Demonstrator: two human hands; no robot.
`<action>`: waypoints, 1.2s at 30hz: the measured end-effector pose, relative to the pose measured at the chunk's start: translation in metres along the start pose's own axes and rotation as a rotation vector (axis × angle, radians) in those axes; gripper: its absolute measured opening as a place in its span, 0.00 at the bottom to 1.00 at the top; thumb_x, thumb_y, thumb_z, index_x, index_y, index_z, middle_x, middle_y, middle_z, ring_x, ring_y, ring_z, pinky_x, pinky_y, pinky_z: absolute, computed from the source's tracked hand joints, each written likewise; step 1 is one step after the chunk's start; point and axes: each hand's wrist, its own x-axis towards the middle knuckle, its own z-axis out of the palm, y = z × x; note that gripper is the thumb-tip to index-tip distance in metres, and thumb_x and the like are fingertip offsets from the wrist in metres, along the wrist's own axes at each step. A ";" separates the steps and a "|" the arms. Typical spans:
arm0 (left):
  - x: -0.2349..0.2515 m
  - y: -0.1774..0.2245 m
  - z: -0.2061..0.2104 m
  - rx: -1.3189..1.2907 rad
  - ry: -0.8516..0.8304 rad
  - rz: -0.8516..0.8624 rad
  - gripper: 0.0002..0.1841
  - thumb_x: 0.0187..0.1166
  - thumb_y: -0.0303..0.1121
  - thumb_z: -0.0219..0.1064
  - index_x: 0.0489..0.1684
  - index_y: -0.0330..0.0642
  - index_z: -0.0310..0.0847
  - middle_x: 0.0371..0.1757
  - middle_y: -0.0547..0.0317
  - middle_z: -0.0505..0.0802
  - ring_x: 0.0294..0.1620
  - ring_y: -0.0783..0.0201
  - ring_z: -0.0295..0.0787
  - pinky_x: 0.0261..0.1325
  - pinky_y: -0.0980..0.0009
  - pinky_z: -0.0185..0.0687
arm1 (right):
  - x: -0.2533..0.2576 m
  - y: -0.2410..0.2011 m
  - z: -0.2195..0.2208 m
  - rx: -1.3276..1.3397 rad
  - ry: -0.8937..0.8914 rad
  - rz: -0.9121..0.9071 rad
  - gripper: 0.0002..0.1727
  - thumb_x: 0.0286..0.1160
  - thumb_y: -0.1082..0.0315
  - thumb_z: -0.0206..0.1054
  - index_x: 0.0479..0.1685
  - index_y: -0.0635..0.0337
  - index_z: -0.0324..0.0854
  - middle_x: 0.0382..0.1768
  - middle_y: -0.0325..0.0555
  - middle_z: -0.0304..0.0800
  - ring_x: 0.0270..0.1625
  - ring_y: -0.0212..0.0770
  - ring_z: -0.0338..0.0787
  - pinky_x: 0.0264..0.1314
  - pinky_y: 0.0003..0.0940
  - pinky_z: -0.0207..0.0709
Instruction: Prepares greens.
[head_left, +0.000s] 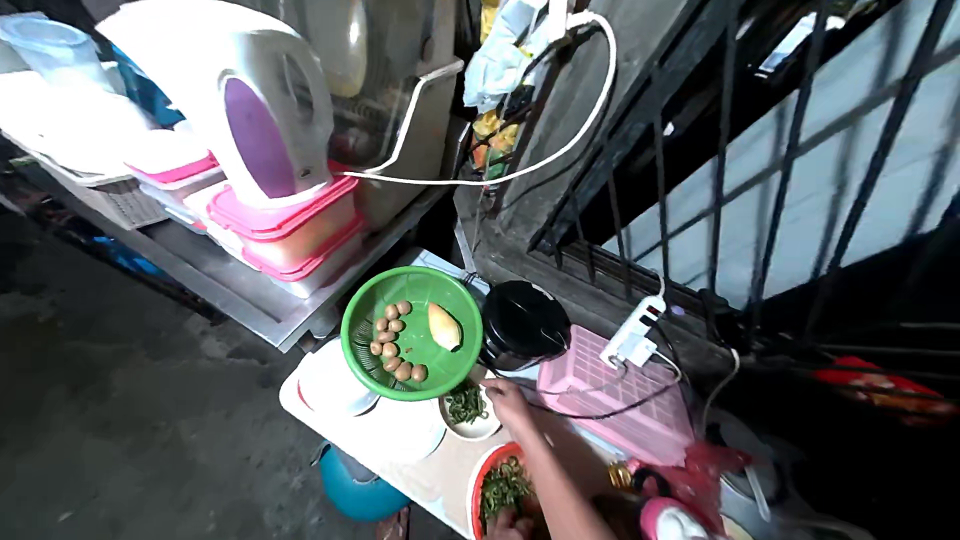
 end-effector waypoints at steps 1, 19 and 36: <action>-0.003 0.002 -0.002 0.064 -0.022 0.010 0.32 0.69 0.45 0.73 0.77 0.48 0.81 0.86 0.44 0.74 0.84 0.39 0.70 0.80 0.39 0.72 | -0.013 0.007 -0.012 0.016 0.043 0.001 0.17 0.81 0.68 0.62 0.64 0.59 0.87 0.64 0.50 0.90 0.67 0.45 0.89 0.71 0.48 0.82; 0.041 -0.009 -0.048 0.414 0.232 -0.239 0.35 0.72 0.37 0.71 0.84 0.52 0.64 0.76 0.36 0.77 0.62 0.41 0.89 0.57 0.50 0.90 | -0.142 0.144 0.016 -0.393 0.044 0.353 0.58 0.44 0.74 0.83 0.90 0.58 0.58 0.86 0.66 0.60 0.81 0.65 0.74 0.75 0.61 0.78; 0.034 -0.036 -0.052 -0.009 0.150 -0.295 0.28 0.69 0.39 0.72 0.72 0.46 0.77 0.46 0.47 0.95 0.47 0.48 0.94 0.55 0.44 0.88 | -0.133 0.143 0.074 -0.605 -0.001 0.101 0.43 0.59 0.48 0.76 0.84 0.37 0.73 0.83 0.52 0.70 0.82 0.63 0.68 0.73 0.67 0.71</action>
